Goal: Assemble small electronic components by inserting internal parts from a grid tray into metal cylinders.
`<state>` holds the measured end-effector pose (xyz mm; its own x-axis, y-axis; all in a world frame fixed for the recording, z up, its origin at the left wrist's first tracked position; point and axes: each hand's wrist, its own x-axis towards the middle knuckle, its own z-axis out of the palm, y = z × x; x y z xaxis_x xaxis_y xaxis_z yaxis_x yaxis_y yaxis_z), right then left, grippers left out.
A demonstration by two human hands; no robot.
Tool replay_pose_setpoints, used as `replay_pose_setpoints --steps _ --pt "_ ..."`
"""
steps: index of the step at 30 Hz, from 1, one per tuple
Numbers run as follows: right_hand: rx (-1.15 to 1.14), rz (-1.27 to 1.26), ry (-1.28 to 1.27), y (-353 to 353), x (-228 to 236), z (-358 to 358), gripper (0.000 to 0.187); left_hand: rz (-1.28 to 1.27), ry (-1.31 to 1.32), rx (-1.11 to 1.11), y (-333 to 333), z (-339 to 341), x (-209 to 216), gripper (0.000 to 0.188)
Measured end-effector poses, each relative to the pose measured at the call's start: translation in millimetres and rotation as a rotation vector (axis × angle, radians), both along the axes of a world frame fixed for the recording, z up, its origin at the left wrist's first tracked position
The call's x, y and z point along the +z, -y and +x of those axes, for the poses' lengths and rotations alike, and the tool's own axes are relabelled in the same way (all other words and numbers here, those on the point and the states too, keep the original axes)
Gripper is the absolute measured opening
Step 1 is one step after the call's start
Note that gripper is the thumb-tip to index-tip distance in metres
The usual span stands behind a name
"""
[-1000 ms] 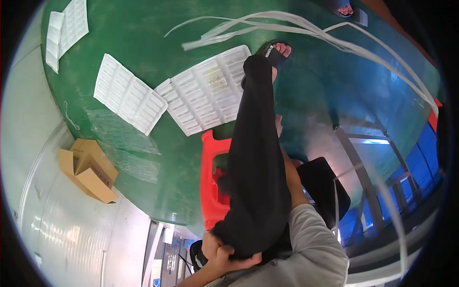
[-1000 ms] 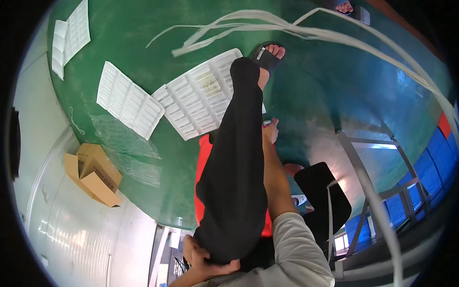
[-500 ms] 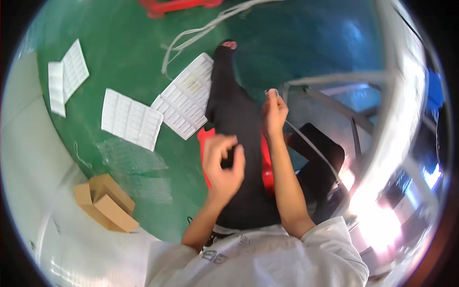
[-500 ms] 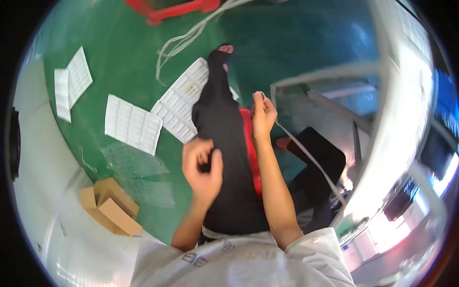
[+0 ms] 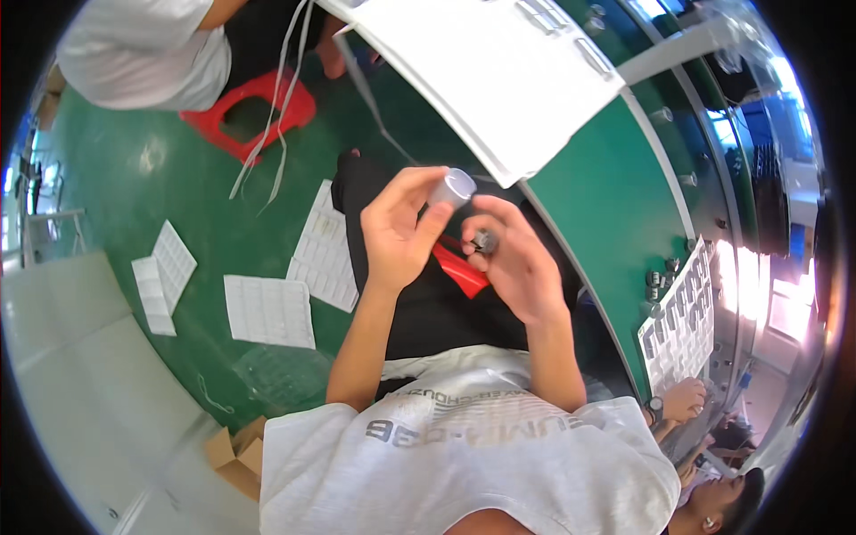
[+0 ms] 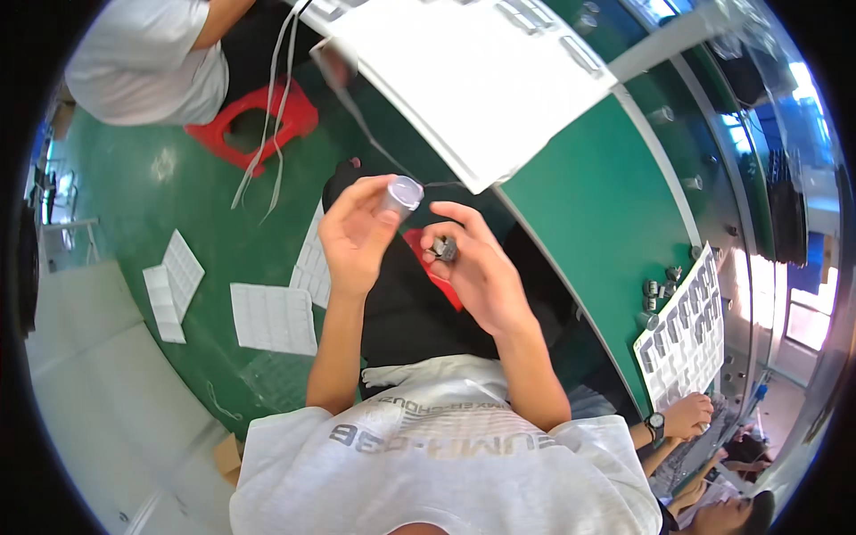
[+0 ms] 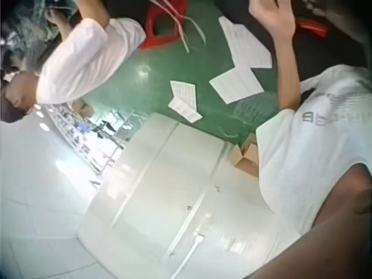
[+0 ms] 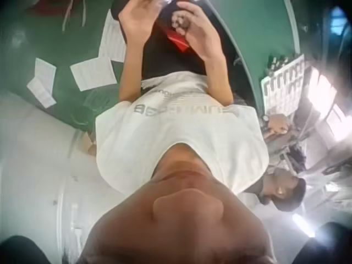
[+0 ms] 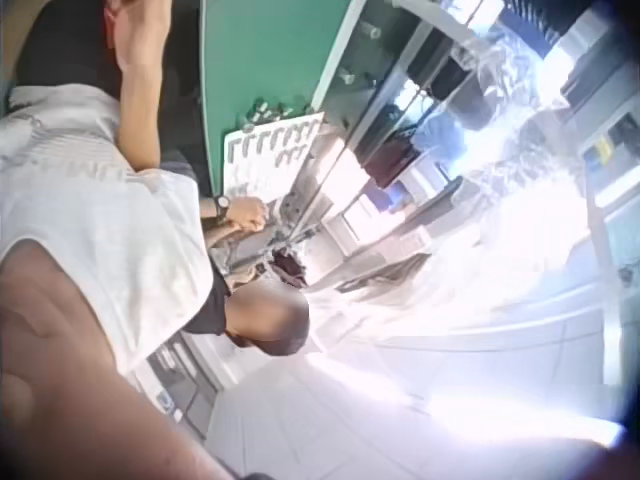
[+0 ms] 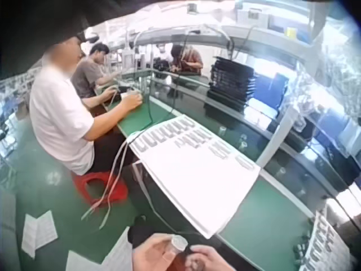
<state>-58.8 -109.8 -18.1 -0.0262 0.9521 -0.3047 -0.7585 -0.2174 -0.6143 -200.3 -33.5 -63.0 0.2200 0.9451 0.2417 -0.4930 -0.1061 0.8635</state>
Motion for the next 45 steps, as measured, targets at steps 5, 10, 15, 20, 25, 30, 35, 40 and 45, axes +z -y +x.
replay_pose_setpoints --steps 5,10,15,20,25,30,35,40,45 --pt "-0.066 0.134 0.491 38 23 78 0.035 -0.089 0.084 -0.277 14 68 34 0.035" --pt "-0.578 0.324 0.613 59 30 110 0.035 -0.122 0.074 -0.499 26 131 60 0.029" --pt "-0.729 0.402 1.032 89 56 151 0.035 -0.221 0.001 -0.682 38 170 66 0.029" --pt "-0.741 0.369 1.482 112 75 166 0.031 -0.331 0.002 -0.944 51 189 73 0.029" --pt "-0.739 0.336 1.525 129 69 165 0.034 -0.247 -0.016 -0.988 65 190 74 0.032" --pt "-0.671 0.304 1.581 141 73 160 0.034 -0.241 -0.112 -1.021 67 178 76 0.032" --pt "-0.647 0.296 1.507 140 65 159 0.035 -0.357 -0.044 -0.992 77 173 69 0.030" --pt "-0.597 0.291 1.408 132 58 165 0.037 -0.321 -0.035 -0.889 76 176 63 0.029" --pt "-0.582 0.381 1.203 122 43 181 0.026 -0.299 -0.067 -0.880 66 182 68 0.029"
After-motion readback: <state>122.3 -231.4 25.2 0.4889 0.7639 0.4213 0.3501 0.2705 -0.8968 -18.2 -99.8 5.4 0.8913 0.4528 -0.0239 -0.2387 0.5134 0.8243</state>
